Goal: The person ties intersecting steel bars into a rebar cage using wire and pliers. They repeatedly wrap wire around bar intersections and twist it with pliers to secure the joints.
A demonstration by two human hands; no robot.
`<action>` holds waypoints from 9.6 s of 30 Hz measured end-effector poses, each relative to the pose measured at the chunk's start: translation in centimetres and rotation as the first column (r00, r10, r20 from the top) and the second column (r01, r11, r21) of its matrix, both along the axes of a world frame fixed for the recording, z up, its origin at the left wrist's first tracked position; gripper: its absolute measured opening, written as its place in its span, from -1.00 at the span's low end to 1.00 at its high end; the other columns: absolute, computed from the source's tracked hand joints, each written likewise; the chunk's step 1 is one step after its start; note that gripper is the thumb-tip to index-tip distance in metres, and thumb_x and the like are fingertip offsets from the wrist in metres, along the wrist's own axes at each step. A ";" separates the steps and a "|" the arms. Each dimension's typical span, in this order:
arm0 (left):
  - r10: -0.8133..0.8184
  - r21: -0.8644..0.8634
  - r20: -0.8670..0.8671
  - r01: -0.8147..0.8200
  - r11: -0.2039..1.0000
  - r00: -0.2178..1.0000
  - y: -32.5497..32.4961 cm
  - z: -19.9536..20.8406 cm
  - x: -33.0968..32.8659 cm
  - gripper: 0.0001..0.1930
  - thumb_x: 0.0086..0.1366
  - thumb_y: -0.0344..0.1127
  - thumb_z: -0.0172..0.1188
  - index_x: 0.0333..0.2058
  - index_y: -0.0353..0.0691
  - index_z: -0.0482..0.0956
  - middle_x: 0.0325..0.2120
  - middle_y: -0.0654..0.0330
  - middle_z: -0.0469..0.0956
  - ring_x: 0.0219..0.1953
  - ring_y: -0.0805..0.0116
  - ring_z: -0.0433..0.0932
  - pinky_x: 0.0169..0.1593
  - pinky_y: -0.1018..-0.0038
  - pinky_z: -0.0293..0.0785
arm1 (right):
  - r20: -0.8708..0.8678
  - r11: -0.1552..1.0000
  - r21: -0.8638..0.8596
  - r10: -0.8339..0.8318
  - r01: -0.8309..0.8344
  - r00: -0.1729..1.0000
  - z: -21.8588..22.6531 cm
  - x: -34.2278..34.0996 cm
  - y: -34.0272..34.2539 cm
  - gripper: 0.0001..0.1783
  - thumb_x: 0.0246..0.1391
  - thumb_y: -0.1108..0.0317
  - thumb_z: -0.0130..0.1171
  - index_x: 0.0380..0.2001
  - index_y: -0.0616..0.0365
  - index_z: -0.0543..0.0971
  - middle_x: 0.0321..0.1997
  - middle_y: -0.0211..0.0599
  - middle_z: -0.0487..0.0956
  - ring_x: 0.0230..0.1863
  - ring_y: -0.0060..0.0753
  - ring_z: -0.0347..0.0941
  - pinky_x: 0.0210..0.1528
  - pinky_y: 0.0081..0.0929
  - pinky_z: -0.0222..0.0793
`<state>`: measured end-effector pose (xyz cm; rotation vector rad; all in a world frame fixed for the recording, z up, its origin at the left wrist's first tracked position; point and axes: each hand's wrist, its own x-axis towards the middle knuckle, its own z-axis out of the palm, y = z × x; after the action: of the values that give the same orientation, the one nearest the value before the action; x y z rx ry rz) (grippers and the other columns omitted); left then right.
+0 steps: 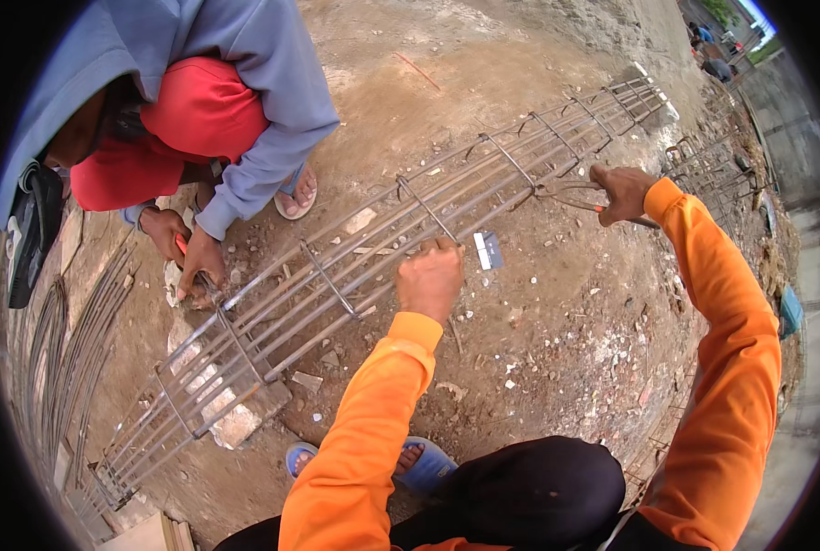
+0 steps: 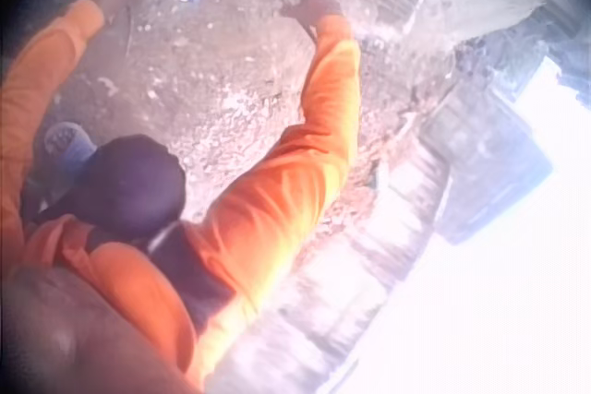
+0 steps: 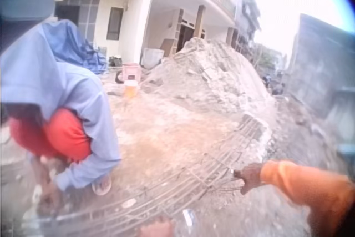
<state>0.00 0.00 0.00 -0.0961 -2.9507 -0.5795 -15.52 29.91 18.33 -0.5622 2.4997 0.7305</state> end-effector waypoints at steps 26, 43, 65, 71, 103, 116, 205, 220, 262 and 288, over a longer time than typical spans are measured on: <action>-0.005 -0.061 -0.198 -0.007 0.998 0.980 0.3 -1.7 -0.3 -0.68 0.35 -0.05 0.21 -0.39 -0.20 0.56 -0.49 0.12 0.63 -0.57 0.20 0.68 -0.53 0.32 0.59 | 0.520 0.495 -0.318 -0.621 0.808 0.586 -5.5 4.8 2.2 -0.57 0.07 0.10 0.42 -0.24 0.25 0.57 -0.55 -0.21 0.54 -0.61 -0.38 0.58 -0.57 -0.32 0.53; -0.035 -0.096 -0.126 0.023 0.995 0.991 0.0 -0.5 0.0 -0.68 0.37 -0.05 0.20 -0.40 -0.19 0.56 -0.46 0.12 0.65 -0.58 0.21 0.69 -0.53 0.35 0.61 | 0.633 0.415 -0.435 -0.490 0.799 0.599 -9.5 6.6 5.2 -0.51 -0.08 0.25 0.44 -0.13 0.30 0.53 -0.52 -0.14 0.62 -0.39 -0.16 0.65 -0.37 -0.14 0.48; -0.027 -0.117 -0.129 0.012 0.993 0.991 -0.3 -0.3 0.3 -0.66 0.38 -0.03 0.19 -0.40 -0.21 0.56 -0.44 0.09 0.65 -0.56 0.16 0.69 -0.51 0.30 0.61 | 0.311 0.724 -0.594 -0.196 0.352 0.930 -11.7 6.3 7.2 -0.53 0.30 0.17 0.09 0.16 0.19 0.38 -0.17 0.12 0.60 -0.10 0.23 0.55 -0.01 -0.04 0.42; -0.038 -0.107 -0.104 0.027 0.994 0.994 0.7 0.3 -0.1 -0.66 0.36 -0.02 0.21 -0.40 -0.21 0.57 -0.46 0.08 0.65 -0.54 0.13 0.69 -0.48 0.28 0.62 | 0.474 0.224 -0.790 -0.368 0.571 0.800 -20.8 10.3 7.4 -0.51 0.39 0.07 0.03 0.21 0.17 0.40 -0.35 -0.22 0.58 -0.32 -0.17 0.55 -0.18 -0.21 0.47; 0.010 -0.136 -0.009 -0.012 0.991 1.000 -0.9 0.8 -0.1 -0.66 0.29 -0.02 0.25 -0.33 -0.23 0.58 -0.36 -0.02 0.67 -0.44 -0.04 0.69 -0.36 0.10 0.60 | 0.137 -0.065 -0.977 -0.923 0.203 0.360 -25.5 15.2 -5.1 -0.56 -0.01 0.13 0.34 -0.16 0.19 0.50 -0.25 0.12 0.67 -0.17 0.25 0.63 -0.08 0.00 0.52; 0.024 -0.121 -0.025 -0.027 0.992 0.999 -0.1 0.7 -0.3 -0.59 0.30 0.09 0.24 -0.35 -0.21 0.57 -0.39 0.00 0.68 -0.43 -0.06 0.68 -0.38 0.08 0.58 | 0.136 0.000 -0.960 -0.874 0.280 0.466 -26.1 12.8 -6.3 -0.55 0.07 0.12 0.31 -0.24 0.34 0.46 -0.25 0.25 0.63 -0.15 0.29 0.61 -0.11 0.00 0.46; 0.708 0.341 -0.070 -0.650 0.679 0.703 -65.2 -0.4 48.9 -0.83 0.19 -0.38 0.26 -0.26 -0.28 0.68 -0.34 -0.13 0.65 -0.25 -0.18 0.64 -0.16 0.05 0.55 | 0.809 0.428 -0.445 -0.185 0.787 0.558 -10.6 51.1 -52.8 -0.68 0.29 0.42 0.17 0.08 0.20 0.64 -0.36 -0.43 0.55 -0.54 -0.61 0.39 -0.52 -0.57 0.35; 0.226 0.269 -0.090 -0.195 0.943 0.970 -53.8 1.1 40.7 -0.72 0.22 -0.14 0.37 -0.16 -0.14 0.71 -0.26 0.03 0.70 -0.13 0.02 0.63 -0.01 0.13 0.52 | 0.928 -0.389 -0.287 0.113 0.876 0.354 -24.0 50.8 -58.7 -0.66 0.33 0.38 0.18 0.14 0.15 0.55 -0.33 -0.57 0.51 -0.44 -0.65 0.38 -0.42 -0.62 0.35; -0.098 0.681 0.431 -0.252 0.688 0.897 -62.0 2.5 43.5 -0.60 0.29 -0.10 0.35 -0.01 -0.23 0.65 -0.07 0.05 0.65 -0.03 0.25 0.59 0.07 0.37 0.49 | 0.699 -0.305 -0.573 0.302 0.761 0.648 -24.1 50.0 -71.5 -0.63 0.05 0.30 0.51 -0.13 0.27 0.68 -0.24 -0.42 0.66 -0.22 -0.64 0.48 -0.16 -0.60 0.42; 0.415 0.377 0.551 -0.660 0.650 0.724 -59.6 0.6 41.4 -0.63 0.22 -0.05 0.13 -0.10 -0.01 0.76 -0.38 0.01 0.71 -0.25 0.04 0.70 -0.06 0.24 0.55 | 0.763 -0.231 -0.464 0.387 0.855 0.518 -24.6 48.5 -71.2 -0.65 -0.04 0.28 0.55 -0.22 0.19 0.67 -0.20 -0.38 0.65 -0.11 -0.51 0.51 0.02 -0.47 0.39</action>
<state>41.36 -59.60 0.60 1.0943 -2.7627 -1.4506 32.99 -41.34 -6.24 -0.3711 1.4326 -1.7677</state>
